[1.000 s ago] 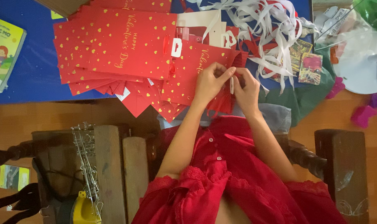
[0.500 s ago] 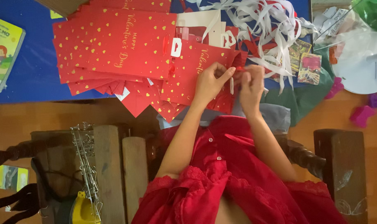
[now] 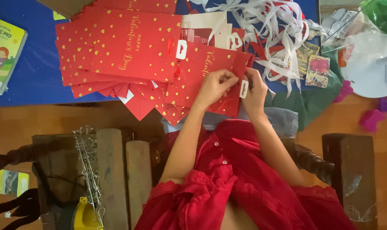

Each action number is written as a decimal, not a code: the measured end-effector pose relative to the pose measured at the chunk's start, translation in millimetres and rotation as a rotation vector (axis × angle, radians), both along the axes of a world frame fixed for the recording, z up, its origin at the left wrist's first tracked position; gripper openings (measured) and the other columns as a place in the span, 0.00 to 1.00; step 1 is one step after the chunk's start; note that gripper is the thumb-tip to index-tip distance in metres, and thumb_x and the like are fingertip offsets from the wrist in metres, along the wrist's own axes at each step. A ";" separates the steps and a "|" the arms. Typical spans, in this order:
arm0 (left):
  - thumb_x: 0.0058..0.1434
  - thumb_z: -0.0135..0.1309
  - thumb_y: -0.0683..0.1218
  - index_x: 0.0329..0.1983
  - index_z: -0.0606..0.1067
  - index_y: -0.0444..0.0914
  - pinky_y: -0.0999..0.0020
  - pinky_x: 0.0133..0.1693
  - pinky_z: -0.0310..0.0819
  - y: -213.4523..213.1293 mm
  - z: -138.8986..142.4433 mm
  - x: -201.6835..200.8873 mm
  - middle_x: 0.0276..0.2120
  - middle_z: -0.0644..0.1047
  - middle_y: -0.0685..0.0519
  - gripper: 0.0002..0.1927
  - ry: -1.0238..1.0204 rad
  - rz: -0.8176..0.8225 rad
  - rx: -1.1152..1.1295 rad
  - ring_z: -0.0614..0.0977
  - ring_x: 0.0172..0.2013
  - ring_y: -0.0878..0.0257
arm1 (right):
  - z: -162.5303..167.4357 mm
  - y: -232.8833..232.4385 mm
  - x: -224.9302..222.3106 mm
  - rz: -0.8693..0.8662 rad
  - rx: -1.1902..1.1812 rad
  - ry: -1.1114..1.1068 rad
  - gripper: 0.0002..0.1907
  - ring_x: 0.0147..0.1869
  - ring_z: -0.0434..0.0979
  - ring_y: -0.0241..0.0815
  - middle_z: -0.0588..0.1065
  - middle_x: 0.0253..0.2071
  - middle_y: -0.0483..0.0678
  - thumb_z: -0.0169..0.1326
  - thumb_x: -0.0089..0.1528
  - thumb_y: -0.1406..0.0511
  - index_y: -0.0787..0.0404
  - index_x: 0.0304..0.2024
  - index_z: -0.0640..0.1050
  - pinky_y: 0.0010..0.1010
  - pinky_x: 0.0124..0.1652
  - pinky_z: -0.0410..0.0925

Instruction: The person sits at a table and attaches red ribbon handles to red Valentine's Day paper gift bags. They thread each ribbon through the punched holes of a bag, tie or secure it, set the finished bag on a stack, and pick up the next bag, repeating the process.

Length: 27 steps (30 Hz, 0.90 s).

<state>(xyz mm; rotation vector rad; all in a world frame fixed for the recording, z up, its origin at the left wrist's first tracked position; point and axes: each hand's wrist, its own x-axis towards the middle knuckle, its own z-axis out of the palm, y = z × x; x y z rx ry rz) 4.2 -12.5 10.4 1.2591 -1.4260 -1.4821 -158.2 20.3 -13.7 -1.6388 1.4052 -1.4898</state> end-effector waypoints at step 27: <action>0.59 0.67 0.47 0.53 0.78 0.39 0.77 0.38 0.65 2.4 -11.1 15.0 0.28 0.67 0.63 0.19 0.107 -0.015 -0.155 0.67 0.31 0.74 | -6.0 -3.3 -4.9 0.073 0.217 -0.184 0.10 0.45 0.77 0.28 0.80 0.41 0.45 0.56 0.68 0.71 0.69 0.51 0.78 0.22 0.45 0.71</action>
